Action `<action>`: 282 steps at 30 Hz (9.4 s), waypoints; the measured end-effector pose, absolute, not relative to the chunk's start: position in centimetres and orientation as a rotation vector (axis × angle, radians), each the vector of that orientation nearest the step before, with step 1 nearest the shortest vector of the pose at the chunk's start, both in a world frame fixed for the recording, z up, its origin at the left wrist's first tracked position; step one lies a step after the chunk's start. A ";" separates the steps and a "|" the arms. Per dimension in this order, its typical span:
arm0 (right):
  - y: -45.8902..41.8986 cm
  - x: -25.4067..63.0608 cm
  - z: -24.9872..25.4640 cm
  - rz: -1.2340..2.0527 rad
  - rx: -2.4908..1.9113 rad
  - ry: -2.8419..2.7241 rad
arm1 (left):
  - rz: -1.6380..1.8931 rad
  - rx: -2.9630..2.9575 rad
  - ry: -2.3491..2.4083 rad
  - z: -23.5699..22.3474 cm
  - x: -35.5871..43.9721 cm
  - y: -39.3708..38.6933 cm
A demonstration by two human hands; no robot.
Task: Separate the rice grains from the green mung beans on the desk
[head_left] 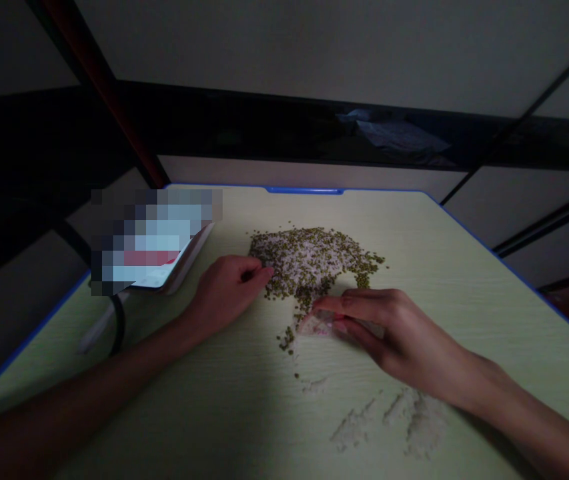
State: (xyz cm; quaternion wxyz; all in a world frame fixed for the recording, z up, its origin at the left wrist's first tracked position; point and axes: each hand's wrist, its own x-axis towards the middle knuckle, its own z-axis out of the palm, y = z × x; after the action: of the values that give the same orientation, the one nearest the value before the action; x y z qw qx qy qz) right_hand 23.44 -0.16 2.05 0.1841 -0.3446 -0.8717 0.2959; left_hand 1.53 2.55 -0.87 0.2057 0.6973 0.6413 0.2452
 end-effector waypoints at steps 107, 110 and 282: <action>-0.3 23.4 1.7 0.634 -0.724 -2.642 | 0.694 1.938 1.759 -0.7 1.6 2.5; -0.3 23.5 1.8 0.622 -0.719 -2.648 | 0.694 1.940 1.763 -0.7 1.7 2.6; -0.2 23.4 1.5 0.314 -0.337 -2.777 | 0.699 1.955 1.783 -0.9 1.7 2.7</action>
State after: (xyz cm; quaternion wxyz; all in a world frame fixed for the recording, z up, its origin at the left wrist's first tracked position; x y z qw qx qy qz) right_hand 23.42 -0.24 1.54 0.1625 -0.1180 -0.9734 0.1101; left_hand 1.66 2.67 -0.94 0.2012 0.6998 0.6382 0.2501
